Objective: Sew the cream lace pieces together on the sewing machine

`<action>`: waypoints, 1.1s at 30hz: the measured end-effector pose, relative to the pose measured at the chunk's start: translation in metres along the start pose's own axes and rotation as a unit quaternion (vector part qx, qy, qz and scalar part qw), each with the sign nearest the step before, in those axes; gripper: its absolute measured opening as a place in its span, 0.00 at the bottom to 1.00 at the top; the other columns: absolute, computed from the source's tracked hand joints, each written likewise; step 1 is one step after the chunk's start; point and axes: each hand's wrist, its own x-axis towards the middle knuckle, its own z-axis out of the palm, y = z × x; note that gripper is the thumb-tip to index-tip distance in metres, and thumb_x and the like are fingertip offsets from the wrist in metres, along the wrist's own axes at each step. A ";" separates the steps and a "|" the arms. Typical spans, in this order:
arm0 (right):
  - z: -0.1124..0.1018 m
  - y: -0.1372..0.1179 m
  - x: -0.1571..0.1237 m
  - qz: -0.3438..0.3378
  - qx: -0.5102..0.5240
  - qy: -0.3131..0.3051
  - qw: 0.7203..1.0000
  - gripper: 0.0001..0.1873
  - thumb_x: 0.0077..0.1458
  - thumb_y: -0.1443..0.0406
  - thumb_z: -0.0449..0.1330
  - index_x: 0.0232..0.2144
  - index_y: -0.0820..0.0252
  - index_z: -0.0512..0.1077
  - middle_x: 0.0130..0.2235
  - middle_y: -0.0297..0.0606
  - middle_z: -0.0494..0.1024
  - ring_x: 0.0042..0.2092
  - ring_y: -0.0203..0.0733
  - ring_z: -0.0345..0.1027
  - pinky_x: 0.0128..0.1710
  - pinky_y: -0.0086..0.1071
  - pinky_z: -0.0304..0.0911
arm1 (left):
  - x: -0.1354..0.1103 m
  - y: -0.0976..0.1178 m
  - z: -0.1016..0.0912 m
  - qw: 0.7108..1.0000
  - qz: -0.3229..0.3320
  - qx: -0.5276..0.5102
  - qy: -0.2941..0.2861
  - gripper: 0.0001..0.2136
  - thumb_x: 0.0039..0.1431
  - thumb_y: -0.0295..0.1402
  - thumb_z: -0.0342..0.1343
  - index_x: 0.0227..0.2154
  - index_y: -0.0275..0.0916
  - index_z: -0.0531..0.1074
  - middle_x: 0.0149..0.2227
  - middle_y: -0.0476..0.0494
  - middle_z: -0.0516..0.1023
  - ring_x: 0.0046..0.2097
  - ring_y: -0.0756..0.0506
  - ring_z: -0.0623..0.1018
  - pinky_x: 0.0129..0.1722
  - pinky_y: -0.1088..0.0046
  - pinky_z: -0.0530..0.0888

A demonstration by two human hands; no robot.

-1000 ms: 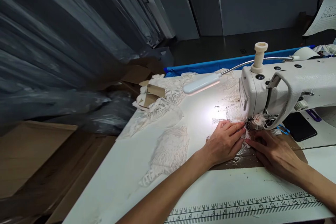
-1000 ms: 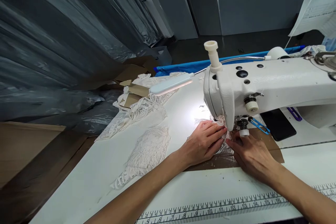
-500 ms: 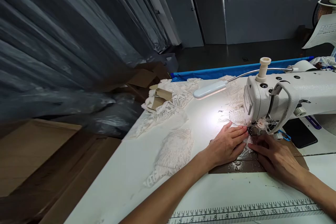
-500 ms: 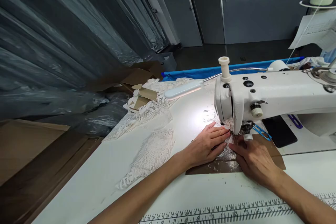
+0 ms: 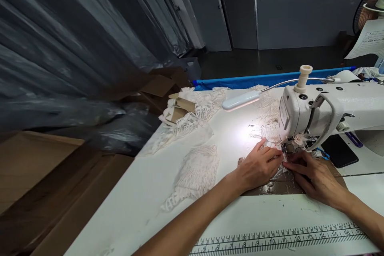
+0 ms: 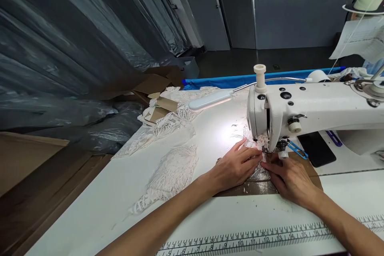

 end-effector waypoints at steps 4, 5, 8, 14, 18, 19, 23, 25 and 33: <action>0.002 0.001 -0.002 -0.004 -0.014 0.000 1.000 0.19 0.62 0.68 0.50 0.51 0.52 0.71 0.41 0.44 0.72 0.39 0.42 0.70 0.37 0.37 0.72 | 0.000 0.000 -0.001 1.000 -0.008 -0.018 -0.022 0.10 0.64 0.30 0.46 0.41 0.36 0.72 0.41 0.41 0.78 0.39 0.46 0.77 0.55 0.49 0.67; 0.002 0.001 -0.002 -0.004 -0.014 0.002 1.000 0.19 0.62 0.68 0.49 0.52 0.53 0.71 0.40 0.44 0.72 0.38 0.42 0.70 0.37 0.37 0.72 | 0.000 0.000 -0.002 0.999 -0.012 -0.020 -0.027 0.10 0.63 0.30 0.46 0.41 0.36 0.72 0.41 0.41 0.78 0.39 0.46 0.77 0.55 0.49 0.67; 0.003 0.001 -0.001 -0.008 -0.013 0.011 1.000 0.19 0.64 0.66 0.47 0.52 0.54 0.71 0.40 0.44 0.73 0.38 0.41 0.70 0.36 0.36 0.72 | 0.001 0.000 -0.004 0.999 -0.017 -0.019 -0.030 0.10 0.63 0.29 0.46 0.42 0.36 0.72 0.42 0.41 0.78 0.39 0.46 0.77 0.53 0.49 0.67; 0.004 -0.002 0.002 -0.018 -0.032 0.031 0.999 0.20 0.65 0.66 0.43 0.51 0.57 0.71 0.42 0.46 0.73 0.38 0.42 0.71 0.34 0.36 0.72 | 0.005 -0.001 -0.005 0.999 -0.021 -0.003 -0.040 0.11 0.64 0.29 0.45 0.42 0.36 0.71 0.42 0.41 0.78 0.39 0.46 0.77 0.53 0.50 0.67; 0.009 0.000 0.001 -0.004 -0.054 0.022 0.998 0.20 0.64 0.66 0.44 0.54 0.58 0.68 0.41 0.47 0.72 0.34 0.41 0.70 0.30 0.34 0.71 | 0.008 0.000 -0.004 0.998 -0.024 0.024 -0.044 0.11 0.64 0.29 0.44 0.42 0.34 0.71 0.40 0.41 0.77 0.38 0.46 0.76 0.52 0.52 0.69; 0.010 0.001 0.001 0.001 -0.058 0.020 0.998 0.21 0.64 0.65 0.44 0.55 0.58 0.67 0.42 0.48 0.72 0.34 0.41 0.70 0.30 0.35 0.71 | 0.009 0.000 -0.004 0.998 -0.025 0.032 -0.044 0.11 0.64 0.29 0.44 0.42 0.33 0.71 0.40 0.40 0.77 0.38 0.45 0.76 0.51 0.52 0.70; 0.007 0.001 0.000 0.041 -0.022 0.017 0.999 0.21 0.65 0.64 0.44 0.56 0.57 0.65 0.47 0.49 0.70 0.38 0.43 0.71 0.34 0.36 0.71 | 0.009 0.003 0.001 0.996 -0.045 0.062 -0.044 0.12 0.64 0.29 0.44 0.43 0.32 0.70 0.39 0.39 0.76 0.39 0.45 0.76 0.50 0.54 0.71; 0.003 0.001 0.000 0.075 0.027 0.014 0.997 0.20 0.65 0.63 0.44 0.55 0.57 0.66 0.45 0.47 0.71 0.37 0.41 0.72 0.36 0.35 0.71 | 0.008 0.005 0.004 0.994 -0.058 0.077 -0.043 0.12 0.64 0.29 0.43 0.43 0.31 0.70 0.39 0.39 0.76 0.38 0.45 0.76 0.50 0.54 0.70; -0.008 0.008 0.007 0.162 0.111 0.068 0.978 0.14 0.59 0.60 0.47 0.27 0.58 0.68 0.34 0.41 0.72 0.35 0.43 0.68 0.34 0.35 0.66 | 0.012 0.005 -0.005 0.995 -0.067 0.067 -0.011 0.09 0.64 0.30 0.46 0.41 0.32 0.69 0.39 0.37 0.76 0.35 0.44 0.74 0.35 0.62 0.72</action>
